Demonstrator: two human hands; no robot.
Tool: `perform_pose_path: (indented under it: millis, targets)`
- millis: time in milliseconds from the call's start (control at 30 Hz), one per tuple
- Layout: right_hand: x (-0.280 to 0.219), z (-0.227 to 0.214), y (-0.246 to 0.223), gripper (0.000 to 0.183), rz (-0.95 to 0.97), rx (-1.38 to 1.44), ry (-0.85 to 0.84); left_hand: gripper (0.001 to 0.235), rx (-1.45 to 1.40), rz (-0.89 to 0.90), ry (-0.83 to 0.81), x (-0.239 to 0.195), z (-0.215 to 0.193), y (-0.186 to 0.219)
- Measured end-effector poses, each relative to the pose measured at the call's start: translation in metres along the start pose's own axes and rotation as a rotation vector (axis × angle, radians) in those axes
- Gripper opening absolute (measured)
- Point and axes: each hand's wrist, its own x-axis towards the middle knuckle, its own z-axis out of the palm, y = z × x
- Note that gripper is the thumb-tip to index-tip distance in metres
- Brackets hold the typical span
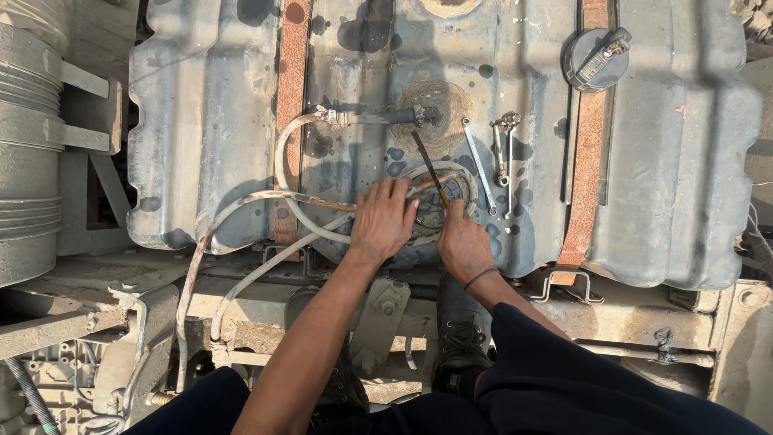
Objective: The person uses a screwdriver and wrenches to loosen and remove a hose clamp from a flexible hose attached to a metal tank. They then reposition the hose and tighten the clamp back onto the hose using a wrench.
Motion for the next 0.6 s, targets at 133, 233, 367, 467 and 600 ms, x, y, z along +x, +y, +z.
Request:
perform_pose_path:
  millis: [133,233,367,467,600]
  targets:
    - [-0.001,0.001,0.001,0.016,-0.025,-0.007,0.004,0.041,-0.047,0.031,0.134,0.007,-0.005,0.023]
    - [-0.001,0.001,0.001,0.018,-0.036,-0.025,0.017,0.036,-0.058,0.055,0.188,0.010,-0.007,0.028]
    - [0.000,0.001,0.000,0.019,-0.017,-0.051,-0.003,0.033,-0.041,0.051,0.246,0.012,0.001,0.029]
    - [0.000,-0.001,-0.002,0.018,-0.026,-0.057,-0.006,0.033,-0.051,0.047,0.301,0.015,0.008,0.030]
    - [0.002,-0.003,-0.005,0.018,-0.011,-0.095,-0.016,0.028,-0.111,0.043,0.324,0.016,0.013,0.033]
